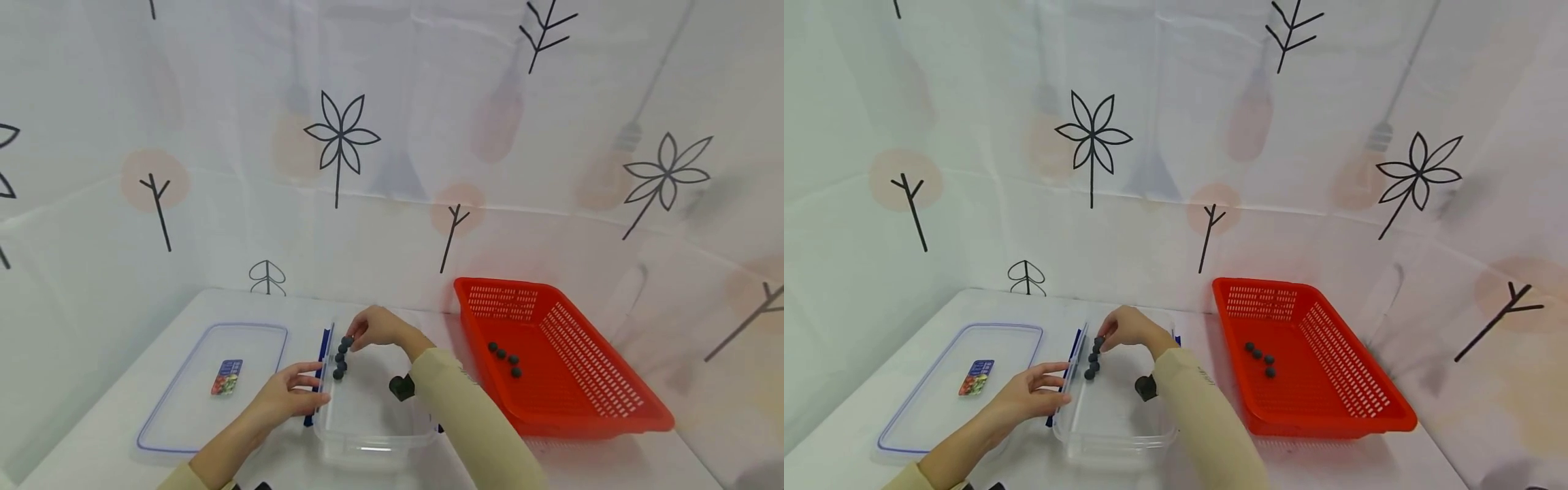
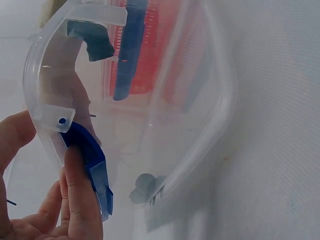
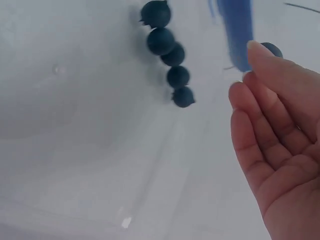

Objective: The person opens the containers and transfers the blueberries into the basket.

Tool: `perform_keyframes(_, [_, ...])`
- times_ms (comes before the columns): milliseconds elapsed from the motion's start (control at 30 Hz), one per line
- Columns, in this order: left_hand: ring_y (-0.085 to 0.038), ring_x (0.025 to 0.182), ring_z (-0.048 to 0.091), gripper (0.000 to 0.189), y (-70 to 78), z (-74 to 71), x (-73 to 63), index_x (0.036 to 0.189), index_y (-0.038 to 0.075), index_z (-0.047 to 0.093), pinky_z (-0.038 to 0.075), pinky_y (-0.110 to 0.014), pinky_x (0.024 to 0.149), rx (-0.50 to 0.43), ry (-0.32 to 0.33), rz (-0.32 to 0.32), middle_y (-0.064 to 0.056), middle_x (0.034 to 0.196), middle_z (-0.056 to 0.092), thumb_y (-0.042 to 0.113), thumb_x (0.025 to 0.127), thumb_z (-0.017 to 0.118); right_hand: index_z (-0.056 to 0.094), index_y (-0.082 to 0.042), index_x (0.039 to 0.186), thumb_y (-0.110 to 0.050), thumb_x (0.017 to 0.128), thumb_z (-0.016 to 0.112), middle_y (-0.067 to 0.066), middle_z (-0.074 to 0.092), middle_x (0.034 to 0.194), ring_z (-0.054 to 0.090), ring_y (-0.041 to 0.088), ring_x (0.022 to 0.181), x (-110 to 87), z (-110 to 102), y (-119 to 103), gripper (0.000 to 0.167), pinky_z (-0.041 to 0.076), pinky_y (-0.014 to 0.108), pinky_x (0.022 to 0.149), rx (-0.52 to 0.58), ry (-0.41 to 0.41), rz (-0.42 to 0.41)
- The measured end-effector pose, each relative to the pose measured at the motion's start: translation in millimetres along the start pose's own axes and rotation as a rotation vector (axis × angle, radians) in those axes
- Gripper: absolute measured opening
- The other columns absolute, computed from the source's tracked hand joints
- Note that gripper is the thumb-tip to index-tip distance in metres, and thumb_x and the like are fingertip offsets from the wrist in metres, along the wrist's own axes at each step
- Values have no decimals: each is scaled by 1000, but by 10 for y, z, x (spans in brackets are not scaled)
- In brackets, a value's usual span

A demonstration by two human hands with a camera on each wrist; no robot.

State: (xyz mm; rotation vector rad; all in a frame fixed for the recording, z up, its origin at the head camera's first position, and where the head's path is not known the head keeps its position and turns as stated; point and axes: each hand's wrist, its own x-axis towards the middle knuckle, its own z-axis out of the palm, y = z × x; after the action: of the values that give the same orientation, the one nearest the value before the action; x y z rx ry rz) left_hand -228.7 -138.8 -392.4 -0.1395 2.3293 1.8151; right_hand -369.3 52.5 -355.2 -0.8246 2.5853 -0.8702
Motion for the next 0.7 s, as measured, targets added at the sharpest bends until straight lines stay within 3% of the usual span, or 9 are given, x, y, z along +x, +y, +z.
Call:
perform_keyframes(333, [-21,89,60,71,-4,-6,2,131,8,50,55,-39,76,2,-1,-12,-10,109,60,28,70,81,68,-8,92,-12,77,77,2,62,78,56,16,73,-324,-193,-251,18,52,24,72,200,129,-18])
perform_keyframes(700, [-20,88,60,74,-7,15,-13,130,7,50,55,-38,74,13,3,-11,-11,110,59,30,68,82,65,-8,92,-13,76,78,4,61,78,57,18,73,-762,-190,-418,21,54,26,71,281,222,-69])
